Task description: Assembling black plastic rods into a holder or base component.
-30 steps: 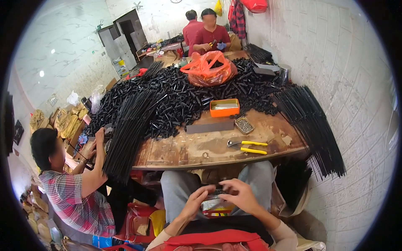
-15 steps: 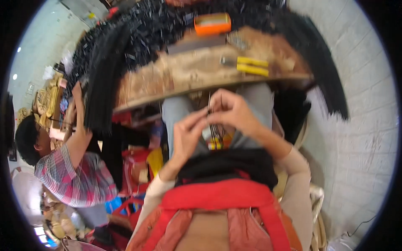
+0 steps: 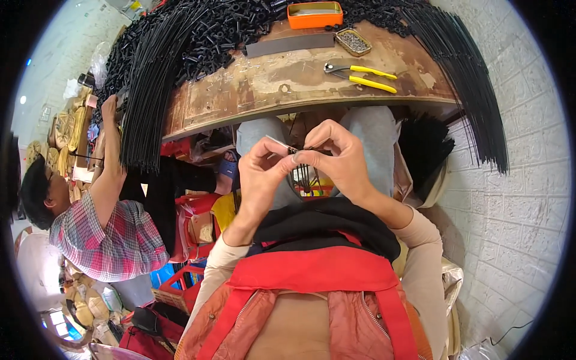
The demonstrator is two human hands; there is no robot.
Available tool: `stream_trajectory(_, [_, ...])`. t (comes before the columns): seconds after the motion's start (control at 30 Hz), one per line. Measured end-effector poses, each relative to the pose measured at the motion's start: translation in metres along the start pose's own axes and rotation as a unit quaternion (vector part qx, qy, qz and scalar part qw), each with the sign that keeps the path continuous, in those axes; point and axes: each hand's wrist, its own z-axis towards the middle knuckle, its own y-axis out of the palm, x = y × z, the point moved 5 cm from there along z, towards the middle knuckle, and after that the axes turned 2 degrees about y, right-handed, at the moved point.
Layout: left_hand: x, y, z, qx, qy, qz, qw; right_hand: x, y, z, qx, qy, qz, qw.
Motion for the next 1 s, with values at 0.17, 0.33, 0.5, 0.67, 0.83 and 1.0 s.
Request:
stream_trajectory(0.17, [0.000,0.001,0.008,-0.102,0.005,-0.132,0.986,-0.008,0.001,0.005,-0.022,0.013,0.061,0.998])
stream_trajectory(0.33, [0.008,0.007,0.017,-0.240,-0.023,-0.200,0.950,-0.023,0.005,0.016,-0.214,0.016,0.113,0.970])
stream_trajectory(0.5, [0.009,0.011,0.013,-0.262,-0.056,-0.249,0.931,-0.028,0.006,0.018,-0.264,0.064,0.144,0.951])
stream_trajectory(0.67, [-0.001,0.009,0.014,-0.241,-0.088,-0.209,0.944,-0.027,-0.002,0.021,-0.288,0.110,0.118,0.944])
stream_trajectory(0.83, [-0.008,0.007,0.026,-0.216,-0.025,-0.139,0.966,-0.028,-0.017,0.030,-0.189,0.086,0.058,0.977])
stream_trajectory(1.0, [-0.023,0.003,0.055,-0.069,-0.069,-0.119,0.988,-0.010,-0.043,0.071,-0.177,0.144,0.050,0.972])
